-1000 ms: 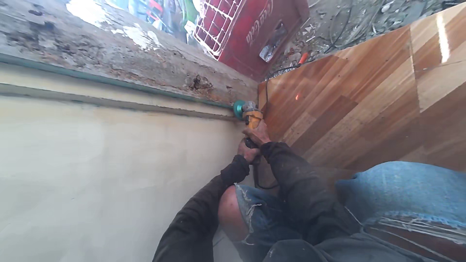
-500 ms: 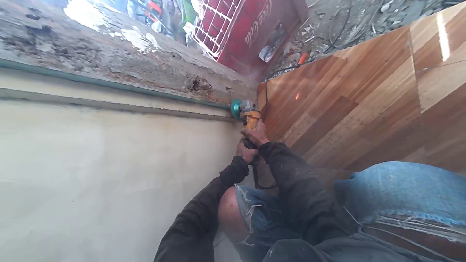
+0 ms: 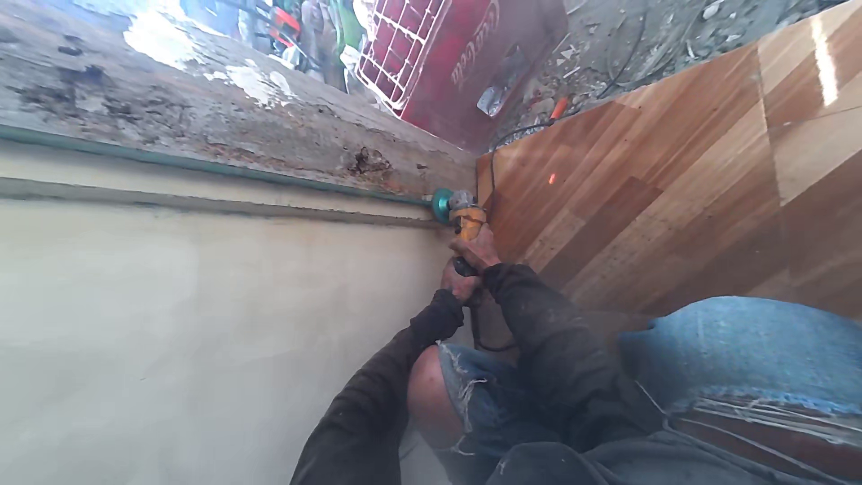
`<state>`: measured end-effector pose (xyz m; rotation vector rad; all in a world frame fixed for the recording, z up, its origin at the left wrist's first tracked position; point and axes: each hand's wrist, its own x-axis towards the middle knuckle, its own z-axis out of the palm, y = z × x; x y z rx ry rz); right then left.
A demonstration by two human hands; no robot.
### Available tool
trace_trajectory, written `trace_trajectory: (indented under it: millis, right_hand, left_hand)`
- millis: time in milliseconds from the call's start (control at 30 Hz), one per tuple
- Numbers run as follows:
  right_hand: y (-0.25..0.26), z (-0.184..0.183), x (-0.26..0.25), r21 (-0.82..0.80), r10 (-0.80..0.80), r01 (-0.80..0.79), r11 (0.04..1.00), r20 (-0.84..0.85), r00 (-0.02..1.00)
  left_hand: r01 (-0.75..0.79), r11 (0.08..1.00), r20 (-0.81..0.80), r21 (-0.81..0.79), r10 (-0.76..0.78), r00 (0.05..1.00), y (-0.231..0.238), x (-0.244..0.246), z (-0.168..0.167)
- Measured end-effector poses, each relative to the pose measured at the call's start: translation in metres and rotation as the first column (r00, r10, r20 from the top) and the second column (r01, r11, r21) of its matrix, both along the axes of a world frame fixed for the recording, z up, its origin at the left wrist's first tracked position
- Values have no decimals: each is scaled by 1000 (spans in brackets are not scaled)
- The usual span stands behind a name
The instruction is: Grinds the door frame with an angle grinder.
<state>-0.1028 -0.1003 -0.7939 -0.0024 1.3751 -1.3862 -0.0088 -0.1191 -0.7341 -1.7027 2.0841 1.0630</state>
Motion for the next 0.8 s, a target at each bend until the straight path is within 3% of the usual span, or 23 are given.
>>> trace_trajectory:
  millis: [800]
  right_hand:
    - [-4,-6,4,-4,-7,7,1000,-21,1000]
  left_hand:
    - [17,1000,31,-8,-17,999,-3,3,-1]
